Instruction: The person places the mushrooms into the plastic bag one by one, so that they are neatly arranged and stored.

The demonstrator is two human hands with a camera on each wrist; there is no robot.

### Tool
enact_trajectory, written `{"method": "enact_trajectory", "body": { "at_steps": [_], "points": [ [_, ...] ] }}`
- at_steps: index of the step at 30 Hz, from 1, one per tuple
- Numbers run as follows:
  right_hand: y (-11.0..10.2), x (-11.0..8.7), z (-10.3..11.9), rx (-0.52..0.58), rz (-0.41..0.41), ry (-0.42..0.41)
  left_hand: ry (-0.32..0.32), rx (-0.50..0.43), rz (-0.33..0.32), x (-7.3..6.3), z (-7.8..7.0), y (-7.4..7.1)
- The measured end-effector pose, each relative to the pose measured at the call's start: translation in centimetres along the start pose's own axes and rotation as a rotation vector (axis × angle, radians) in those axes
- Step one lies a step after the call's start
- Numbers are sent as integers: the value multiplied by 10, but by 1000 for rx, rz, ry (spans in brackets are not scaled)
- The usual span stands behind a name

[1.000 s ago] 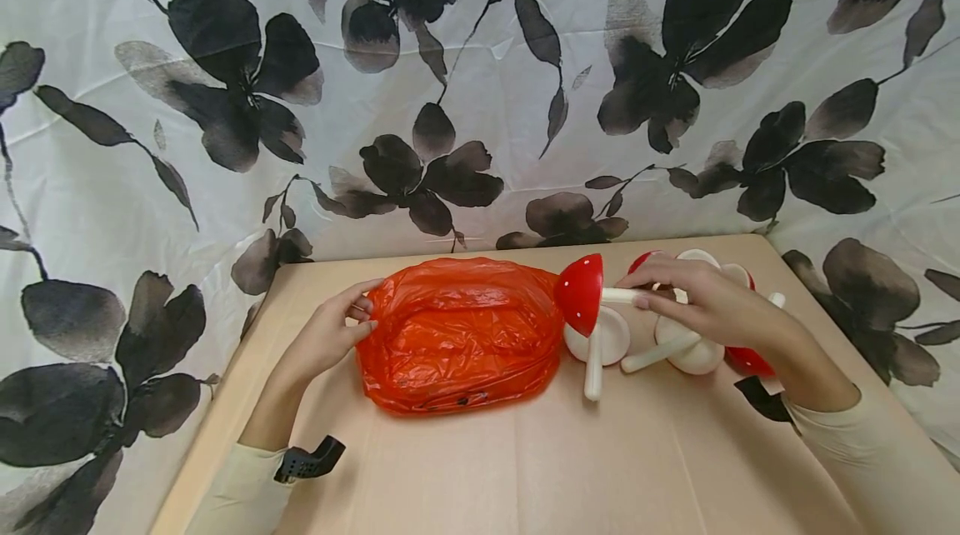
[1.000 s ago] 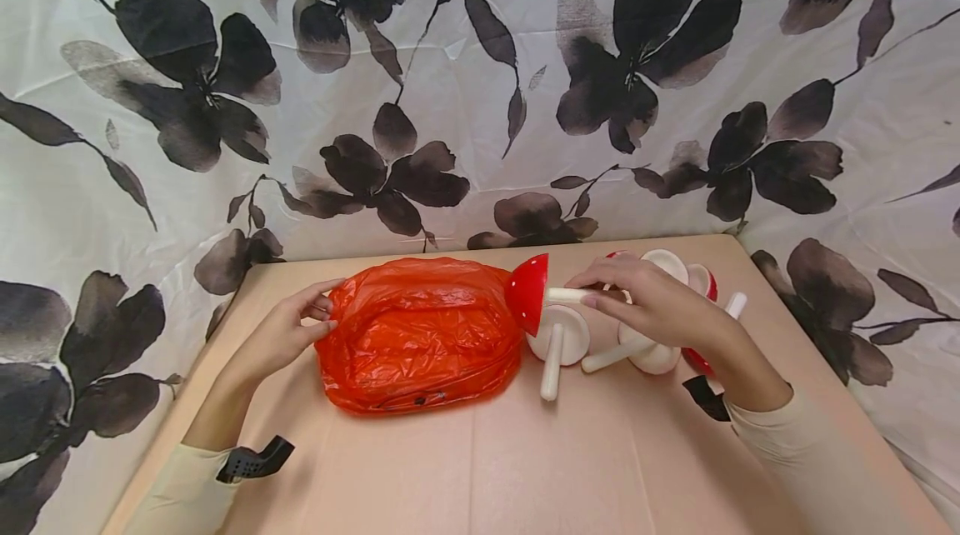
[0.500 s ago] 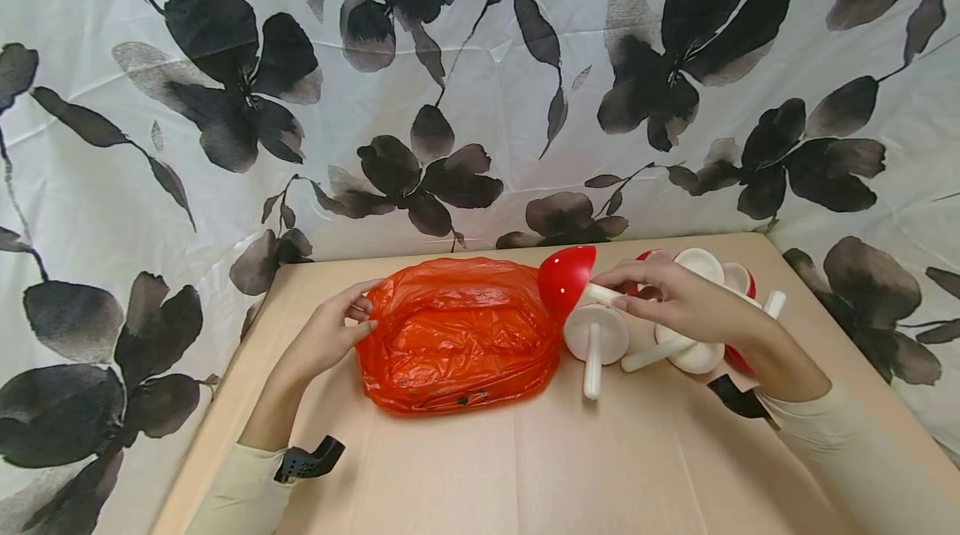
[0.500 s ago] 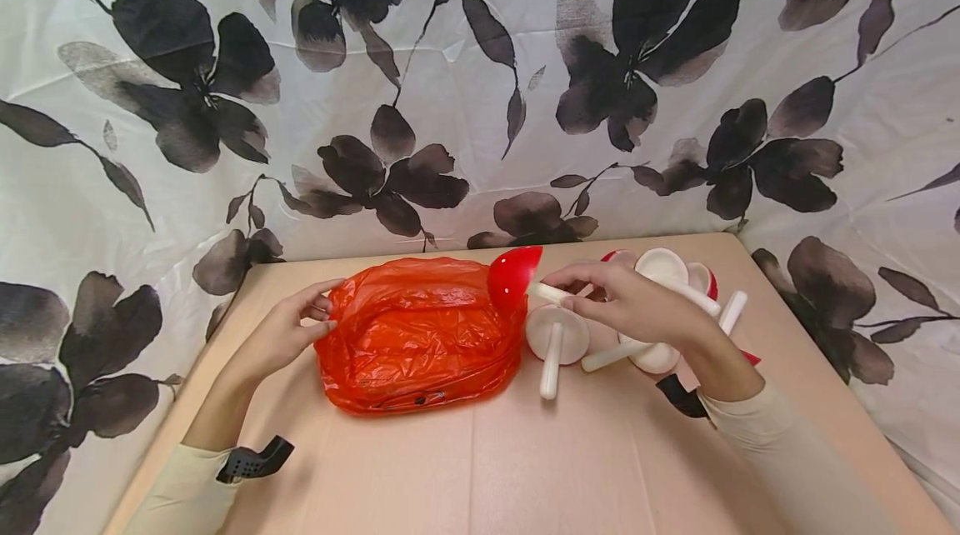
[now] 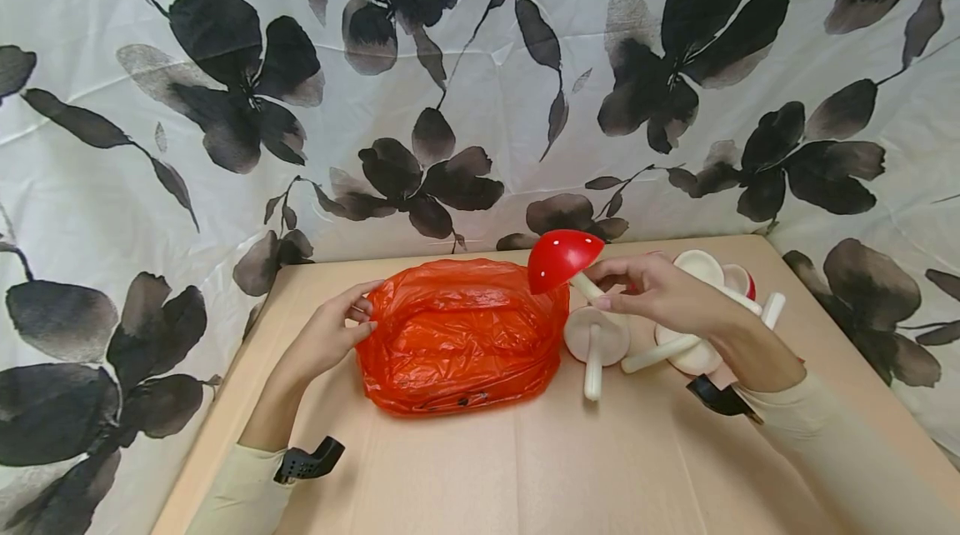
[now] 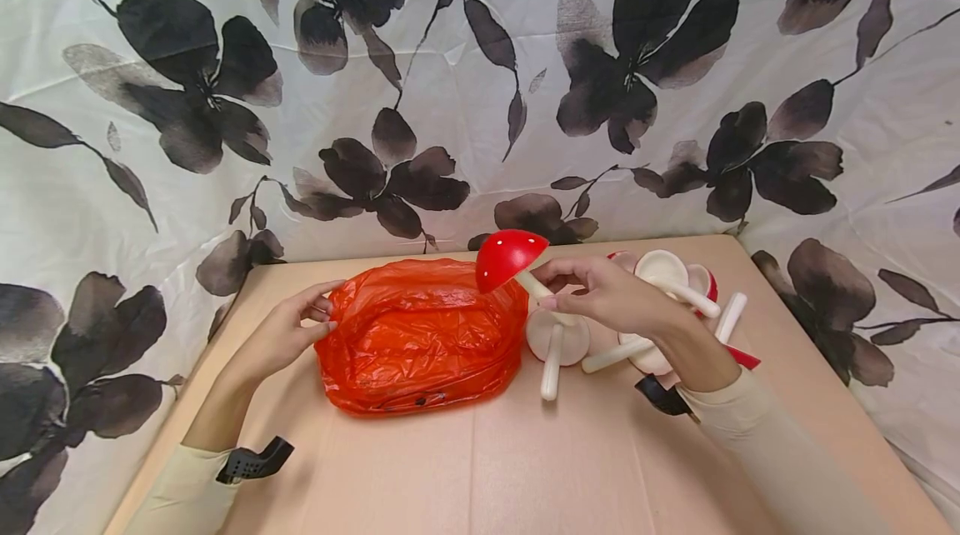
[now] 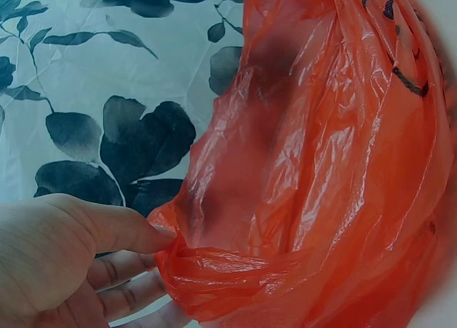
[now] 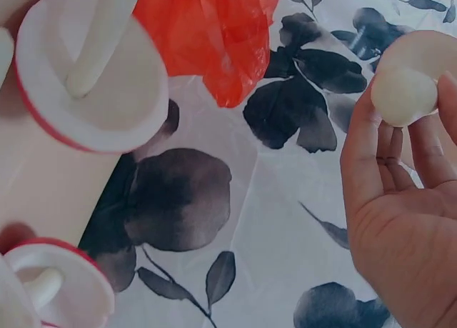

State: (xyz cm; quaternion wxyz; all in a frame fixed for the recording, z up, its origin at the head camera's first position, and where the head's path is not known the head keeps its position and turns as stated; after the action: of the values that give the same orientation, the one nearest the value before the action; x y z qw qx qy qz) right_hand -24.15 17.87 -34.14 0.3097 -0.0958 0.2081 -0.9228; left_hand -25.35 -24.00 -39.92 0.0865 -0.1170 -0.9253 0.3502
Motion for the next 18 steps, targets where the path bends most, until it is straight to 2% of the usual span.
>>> {"method": "enact_trajectory", "body": {
  "at_steps": [8,13,18],
  "points": [
    [9,12,1,36,53,33,-3,22,0,1,2,1],
    [14,19,0,58,53,43,7,19,-5,-3,0,2],
    [24,27,1,92,64,38,-17,21,-10,-6,-2,3]
  ]
}}
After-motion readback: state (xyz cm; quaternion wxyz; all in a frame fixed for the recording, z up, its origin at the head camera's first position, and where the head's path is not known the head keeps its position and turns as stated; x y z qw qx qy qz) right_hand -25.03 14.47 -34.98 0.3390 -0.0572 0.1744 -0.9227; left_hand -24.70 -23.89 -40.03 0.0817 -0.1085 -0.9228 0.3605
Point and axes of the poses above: each hand's wrist, its own x-axis towards the middle knuckle, its own y-axis out of the palm, z = x × y, the point moved 7 cm from there along x, towards the middle knuckle, and after that the axes turned 1 degree about x, right-handed, at the moved point
